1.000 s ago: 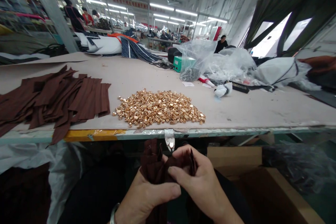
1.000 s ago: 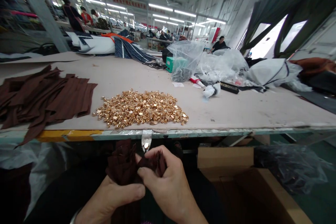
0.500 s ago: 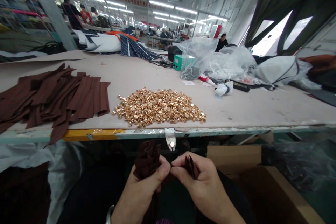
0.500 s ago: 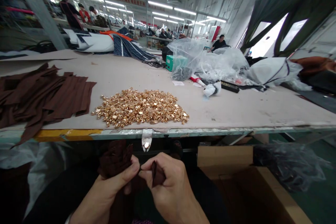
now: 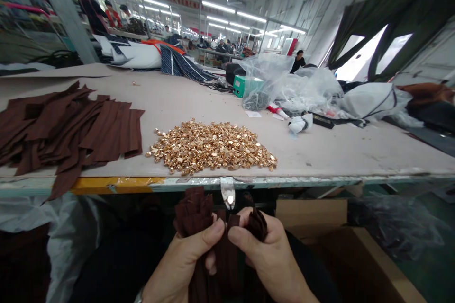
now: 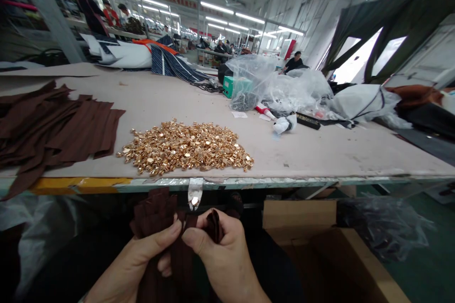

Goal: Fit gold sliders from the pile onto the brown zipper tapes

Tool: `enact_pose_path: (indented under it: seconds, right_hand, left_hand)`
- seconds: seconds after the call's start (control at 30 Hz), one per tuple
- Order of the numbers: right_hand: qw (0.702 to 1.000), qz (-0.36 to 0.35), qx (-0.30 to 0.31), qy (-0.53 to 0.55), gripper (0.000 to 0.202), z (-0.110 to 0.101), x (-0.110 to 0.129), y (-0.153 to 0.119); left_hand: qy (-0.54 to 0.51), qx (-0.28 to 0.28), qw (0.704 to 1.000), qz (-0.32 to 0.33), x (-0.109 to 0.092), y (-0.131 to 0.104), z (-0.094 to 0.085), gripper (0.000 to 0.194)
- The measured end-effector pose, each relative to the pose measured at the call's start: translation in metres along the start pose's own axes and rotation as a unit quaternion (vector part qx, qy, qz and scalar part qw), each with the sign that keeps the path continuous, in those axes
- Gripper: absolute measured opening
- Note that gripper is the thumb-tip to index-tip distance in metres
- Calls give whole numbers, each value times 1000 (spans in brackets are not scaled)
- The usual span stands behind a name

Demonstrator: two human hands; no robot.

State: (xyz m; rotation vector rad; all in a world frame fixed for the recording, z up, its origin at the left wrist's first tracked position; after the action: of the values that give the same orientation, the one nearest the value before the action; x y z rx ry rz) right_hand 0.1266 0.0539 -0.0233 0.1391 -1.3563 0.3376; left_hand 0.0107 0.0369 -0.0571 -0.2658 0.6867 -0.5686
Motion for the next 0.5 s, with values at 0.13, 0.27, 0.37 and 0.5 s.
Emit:
enact_pose_path:
  seconds: [0.13,0.27,0.37,0.5]
  right_hand:
    - [987,59,7,147,32,1,-10,1]
    - [977,81,-36,192,34,-1,-6,3]
    - [976,93,-39,194,35,2,-3,6]
    - [975,106,-31,193,34,4,-6,10]
  left_hand:
    - [35,40,998,31,-15,3,7,21]
    - [101,20,993,58,-28,7,9,24]
    - [112,12,992,58,-29,11,9,22]
    - [118,10,992,53,-29,13,9,22]
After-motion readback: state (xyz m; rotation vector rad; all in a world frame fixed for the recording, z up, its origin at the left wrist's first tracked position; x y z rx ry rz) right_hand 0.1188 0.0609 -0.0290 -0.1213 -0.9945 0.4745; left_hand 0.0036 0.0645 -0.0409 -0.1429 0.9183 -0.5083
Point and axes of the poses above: each hand's wrist, its own y-axis towards the middle knuckle, its own z-axis out of the palm, x = y × z, the point moved 6 cm from there along y, towards the middle knuckle, and after that the axes turned 11 degrees about x, right-handed, at the moved point
